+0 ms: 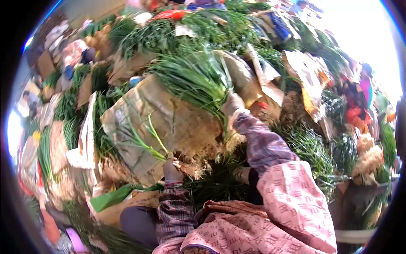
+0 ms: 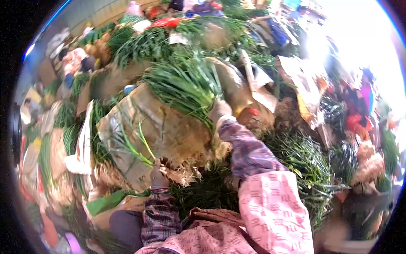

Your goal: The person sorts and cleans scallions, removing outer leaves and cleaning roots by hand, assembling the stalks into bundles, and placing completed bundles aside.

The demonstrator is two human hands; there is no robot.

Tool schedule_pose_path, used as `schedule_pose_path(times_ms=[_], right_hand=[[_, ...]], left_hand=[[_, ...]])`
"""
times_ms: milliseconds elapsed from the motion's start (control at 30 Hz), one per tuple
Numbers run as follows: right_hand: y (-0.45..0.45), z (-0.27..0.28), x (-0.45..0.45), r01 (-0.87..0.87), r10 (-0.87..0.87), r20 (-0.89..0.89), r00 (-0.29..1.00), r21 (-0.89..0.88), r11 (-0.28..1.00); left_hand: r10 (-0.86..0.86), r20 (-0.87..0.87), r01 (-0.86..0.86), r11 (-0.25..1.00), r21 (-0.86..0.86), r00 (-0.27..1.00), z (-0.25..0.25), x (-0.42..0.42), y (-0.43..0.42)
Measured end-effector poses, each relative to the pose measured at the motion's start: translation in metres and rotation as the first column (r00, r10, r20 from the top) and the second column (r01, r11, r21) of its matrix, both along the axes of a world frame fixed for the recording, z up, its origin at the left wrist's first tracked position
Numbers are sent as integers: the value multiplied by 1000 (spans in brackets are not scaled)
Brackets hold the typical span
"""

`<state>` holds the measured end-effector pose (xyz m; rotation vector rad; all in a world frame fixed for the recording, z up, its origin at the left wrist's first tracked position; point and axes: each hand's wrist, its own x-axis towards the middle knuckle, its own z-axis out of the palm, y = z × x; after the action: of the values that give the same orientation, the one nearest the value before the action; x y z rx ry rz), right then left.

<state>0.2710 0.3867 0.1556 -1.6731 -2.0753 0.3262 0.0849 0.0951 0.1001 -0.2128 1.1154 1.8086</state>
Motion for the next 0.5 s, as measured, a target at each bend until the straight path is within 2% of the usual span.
schedule_pose_path(times_ms=[33,67,133,167,233,300,333,367,400,433,467,500], right_hand=[[-4,26,0,-141,155,-68,986,179,974],[-11,57,-8,-154,162,-5,987,280,948],[-45,110,-27,-283,278,54,959,195,939],[-41,101,-35,-370,360,87,929,194,909],[-65,68,-62,-688,686,-54,726,-56,724],[-60,57,-65,-804,763,-415,495,112,583],[-54,80,-56,-692,355,-667,655,-341,636],[-38,81,-48,-674,211,-780,589,-330,661],[-16,73,-36,-652,150,-871,467,-224,725],[4,70,-19,-619,149,-901,407,-152,770],[23,61,-6,-591,176,-887,427,-126,797],[38,48,1,-564,245,-806,539,-129,816]], left_hand=[[-14,-42,16,999,39,999,7,-4,-4],[-27,-56,37,981,192,998,28,3,-3],[26,-214,21,976,216,976,47,-3,-5],[18,-232,31,978,206,973,46,-9,-9],[-7,-265,60,980,190,964,43,-23,-16],[-27,-314,73,988,138,949,54,-24,-13],[-33,-331,70,992,101,943,56,-22,-20],[-50,-467,77,996,38,883,41,-28,-31],[-70,-589,65,997,-30,805,26,-34,-42],[-61,-492,22,996,-86,868,43,-36,-34],[-30,-381,-33,987,-158,924,58,-38,-37],[-69,-492,-76,960,-269,868,66,-44,-46]])
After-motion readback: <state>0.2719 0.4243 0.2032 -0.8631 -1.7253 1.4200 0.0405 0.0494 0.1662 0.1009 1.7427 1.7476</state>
